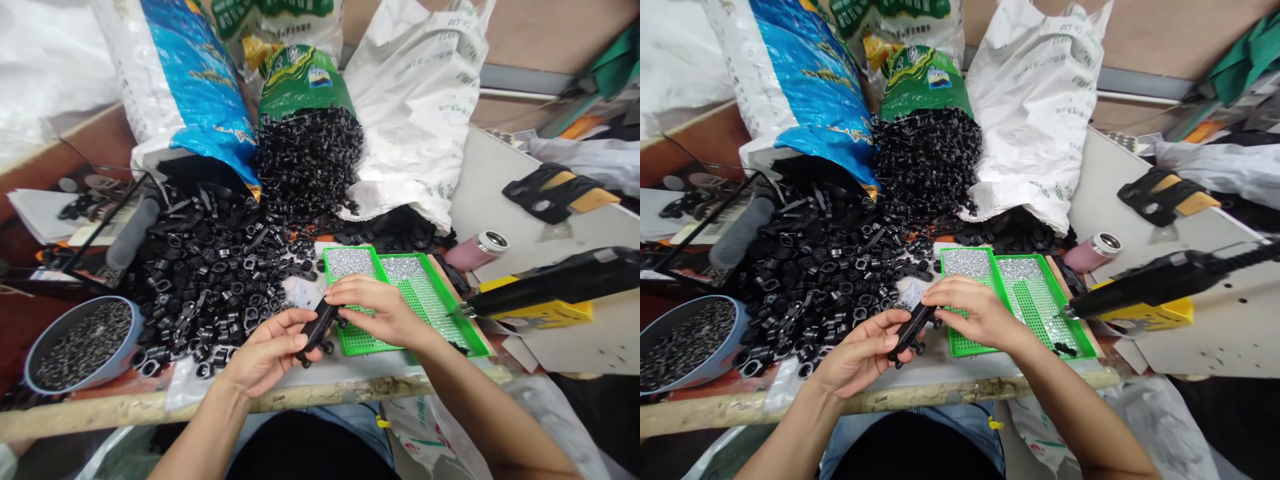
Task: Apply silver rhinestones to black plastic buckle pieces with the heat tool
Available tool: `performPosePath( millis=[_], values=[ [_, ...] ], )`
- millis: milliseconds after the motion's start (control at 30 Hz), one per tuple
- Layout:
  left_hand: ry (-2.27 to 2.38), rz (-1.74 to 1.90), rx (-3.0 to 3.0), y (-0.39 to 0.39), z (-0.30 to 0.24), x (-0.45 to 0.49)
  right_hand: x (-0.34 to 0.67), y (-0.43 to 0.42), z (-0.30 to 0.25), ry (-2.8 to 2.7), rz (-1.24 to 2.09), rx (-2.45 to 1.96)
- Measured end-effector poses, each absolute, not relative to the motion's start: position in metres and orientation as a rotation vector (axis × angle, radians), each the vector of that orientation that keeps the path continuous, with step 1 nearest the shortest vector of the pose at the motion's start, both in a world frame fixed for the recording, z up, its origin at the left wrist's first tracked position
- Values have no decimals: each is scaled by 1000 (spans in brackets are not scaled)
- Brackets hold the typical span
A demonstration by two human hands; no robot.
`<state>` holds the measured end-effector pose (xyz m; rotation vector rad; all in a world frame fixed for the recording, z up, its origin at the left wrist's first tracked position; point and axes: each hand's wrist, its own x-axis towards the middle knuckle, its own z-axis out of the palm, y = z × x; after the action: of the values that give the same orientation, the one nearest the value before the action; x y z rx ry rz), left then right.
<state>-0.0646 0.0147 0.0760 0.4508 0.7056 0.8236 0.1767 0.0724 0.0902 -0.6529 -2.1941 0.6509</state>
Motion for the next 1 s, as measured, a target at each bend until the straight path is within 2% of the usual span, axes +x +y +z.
performPosePath(
  millis=[133, 300, 367, 433, 500, 533, 600, 700, 767, 1000],
  values=[
    [605, 767, 437, 13, 77, -62, 181, 75, 99, -2118, 1005, -681],
    [484, 689, 433, 16, 73, -61, 173, 56, 103, -2152, 946, -670],
    [519, 695, 451, 14, 69, -60, 176, 41, 104, -2197, 673, -735],
    [627, 739, 524, 10, 64, -57, 189, 29, 105, -2089, 155, -856],
    [768, 791, 646, 4, 56, -53, 210, 27, 103, -1652, -366, -927],
    [837, 806, 706, 1, 52, -49, 222, 31, 101, -1377, -490, -937],
    [953, 803, 795, -5, 42, -40, 243, 45, 93, -1035, -357, -983],
    [1080, 764, 884, -11, 27, -25, 253, 65, 74, -949, 308, -1137],
    [1139, 729, 962, -11, 19, -17, 243, 69, 59, -962, 577, -1163],
    [1228, 702, 1161, -4, 6, -7, 187, 62, 28, -926, 740, -1077]
  ],
)
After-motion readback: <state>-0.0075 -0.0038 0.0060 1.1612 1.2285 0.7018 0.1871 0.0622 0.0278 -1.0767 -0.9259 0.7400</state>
